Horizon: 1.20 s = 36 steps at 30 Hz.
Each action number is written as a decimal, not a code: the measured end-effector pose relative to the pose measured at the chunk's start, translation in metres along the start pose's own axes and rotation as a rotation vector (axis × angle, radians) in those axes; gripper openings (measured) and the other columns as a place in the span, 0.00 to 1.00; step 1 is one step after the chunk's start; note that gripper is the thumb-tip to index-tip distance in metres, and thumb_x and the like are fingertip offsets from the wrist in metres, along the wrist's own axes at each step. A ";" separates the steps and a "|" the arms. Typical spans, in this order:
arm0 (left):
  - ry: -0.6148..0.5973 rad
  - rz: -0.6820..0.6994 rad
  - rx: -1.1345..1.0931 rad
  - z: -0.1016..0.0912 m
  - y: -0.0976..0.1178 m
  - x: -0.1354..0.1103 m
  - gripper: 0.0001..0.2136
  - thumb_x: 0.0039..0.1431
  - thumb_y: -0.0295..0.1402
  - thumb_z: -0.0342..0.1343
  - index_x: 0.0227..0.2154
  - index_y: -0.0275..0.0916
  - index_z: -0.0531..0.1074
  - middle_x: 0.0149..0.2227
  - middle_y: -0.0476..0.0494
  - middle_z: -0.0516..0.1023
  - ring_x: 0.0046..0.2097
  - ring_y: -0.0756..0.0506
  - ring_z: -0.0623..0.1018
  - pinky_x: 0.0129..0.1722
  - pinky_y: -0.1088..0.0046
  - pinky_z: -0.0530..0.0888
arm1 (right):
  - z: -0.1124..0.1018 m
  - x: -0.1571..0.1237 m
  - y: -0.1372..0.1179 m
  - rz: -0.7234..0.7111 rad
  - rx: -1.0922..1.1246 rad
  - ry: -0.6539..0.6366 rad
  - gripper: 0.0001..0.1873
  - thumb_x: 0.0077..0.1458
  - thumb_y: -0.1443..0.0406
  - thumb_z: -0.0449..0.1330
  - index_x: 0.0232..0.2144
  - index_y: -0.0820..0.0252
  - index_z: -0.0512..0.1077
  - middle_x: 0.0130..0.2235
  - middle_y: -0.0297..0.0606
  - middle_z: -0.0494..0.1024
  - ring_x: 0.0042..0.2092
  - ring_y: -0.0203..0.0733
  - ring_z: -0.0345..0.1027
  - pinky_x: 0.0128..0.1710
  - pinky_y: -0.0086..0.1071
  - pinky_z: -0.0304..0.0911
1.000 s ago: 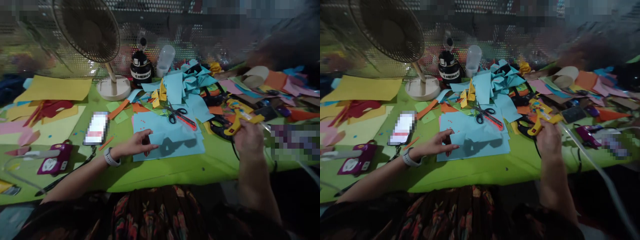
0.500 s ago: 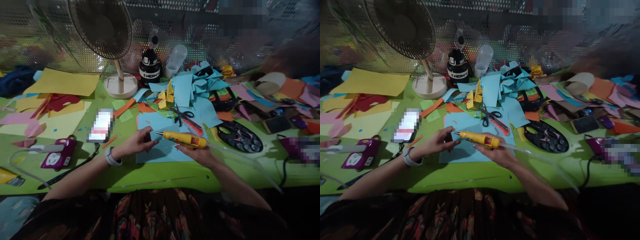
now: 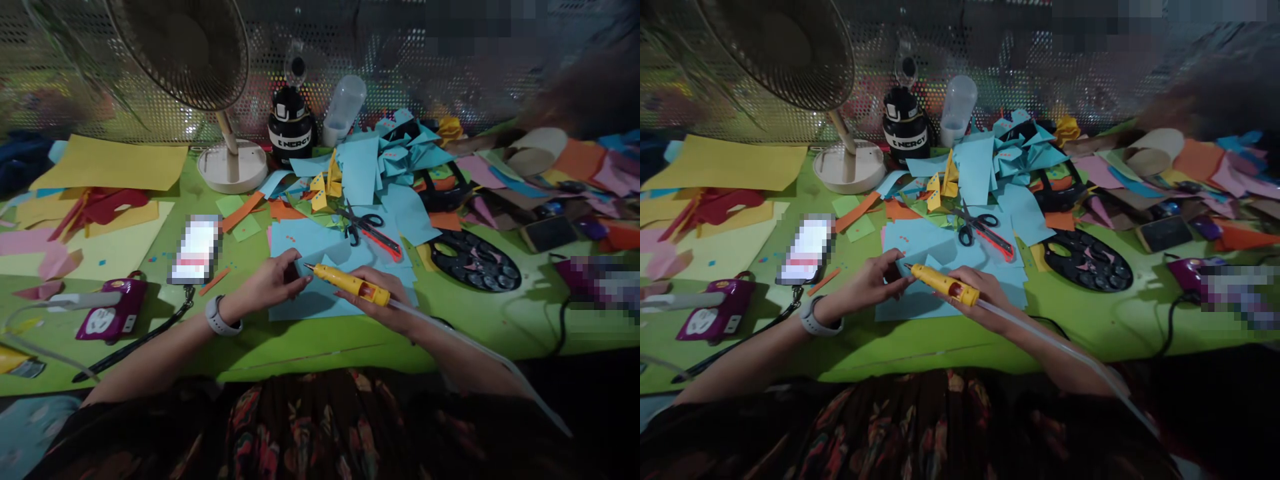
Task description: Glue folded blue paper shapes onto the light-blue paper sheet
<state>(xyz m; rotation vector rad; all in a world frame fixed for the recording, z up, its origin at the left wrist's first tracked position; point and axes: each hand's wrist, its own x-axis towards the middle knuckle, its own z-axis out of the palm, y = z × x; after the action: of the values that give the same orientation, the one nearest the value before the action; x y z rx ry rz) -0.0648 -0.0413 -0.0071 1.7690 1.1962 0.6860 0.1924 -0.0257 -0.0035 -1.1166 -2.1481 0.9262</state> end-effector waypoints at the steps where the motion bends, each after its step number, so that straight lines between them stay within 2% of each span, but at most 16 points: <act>1: 0.003 0.008 0.016 0.000 0.000 0.000 0.12 0.63 0.40 0.54 0.40 0.40 0.59 0.20 0.55 0.73 0.21 0.51 0.74 0.22 0.78 0.68 | 0.000 0.000 0.001 -0.017 -0.001 -0.011 0.12 0.53 0.55 0.66 0.35 0.56 0.74 0.31 0.34 0.78 0.30 0.37 0.70 0.30 0.30 0.61; 8: 0.021 0.046 0.121 0.000 0.000 -0.001 0.10 0.64 0.40 0.53 0.39 0.41 0.60 0.20 0.55 0.73 0.21 0.52 0.72 0.23 0.77 0.66 | 0.000 0.000 0.001 -0.072 -0.033 -0.009 0.13 0.56 0.53 0.63 0.36 0.56 0.73 0.32 0.35 0.77 0.31 0.37 0.69 0.30 0.30 0.60; 14: 0.030 0.065 0.178 0.001 0.003 0.000 0.09 0.63 0.38 0.54 0.38 0.40 0.61 0.20 0.55 0.72 0.21 0.52 0.71 0.23 0.76 0.65 | -0.003 0.001 -0.003 -0.100 -0.053 -0.036 0.11 0.58 0.56 0.61 0.35 0.57 0.72 0.32 0.37 0.78 0.31 0.37 0.69 0.30 0.31 0.61; 22: 0.038 0.053 0.214 0.000 0.002 0.000 0.09 0.62 0.38 0.53 0.39 0.40 0.60 0.21 0.55 0.73 0.22 0.51 0.73 0.24 0.76 0.65 | -0.004 -0.001 0.007 -0.229 -0.046 -0.086 0.09 0.60 0.60 0.59 0.42 0.57 0.70 0.36 0.38 0.78 0.35 0.39 0.71 0.34 0.32 0.64; 26: 0.033 0.037 0.209 0.001 0.001 0.000 0.10 0.63 0.39 0.53 0.38 0.40 0.60 0.21 0.54 0.73 0.22 0.50 0.73 0.24 0.75 0.66 | -0.004 0.000 0.007 -0.188 -0.058 -0.029 0.08 0.59 0.60 0.61 0.39 0.57 0.71 0.35 0.37 0.78 0.34 0.38 0.71 0.34 0.31 0.64; 31: 0.034 0.043 0.213 0.000 0.002 0.000 0.10 0.63 0.39 0.53 0.38 0.40 0.60 0.21 0.53 0.73 0.22 0.50 0.73 0.24 0.75 0.66 | -0.003 0.000 0.009 -0.252 -0.039 -0.079 0.10 0.60 0.60 0.59 0.43 0.56 0.70 0.36 0.38 0.78 0.36 0.39 0.71 0.35 0.32 0.64; 36: 0.034 0.026 0.200 -0.001 0.005 0.000 0.10 0.63 0.40 0.53 0.37 0.40 0.60 0.22 0.53 0.74 0.23 0.50 0.74 0.24 0.75 0.67 | -0.003 0.000 0.011 -0.204 -0.048 -0.047 0.10 0.58 0.60 0.60 0.42 0.56 0.71 0.35 0.39 0.78 0.35 0.40 0.71 0.35 0.33 0.64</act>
<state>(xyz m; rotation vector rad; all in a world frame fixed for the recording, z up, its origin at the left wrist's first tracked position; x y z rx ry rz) -0.0633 -0.0419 -0.0024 1.9477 1.3047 0.6317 0.2003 -0.0202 -0.0104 -0.8851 -2.2835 0.8192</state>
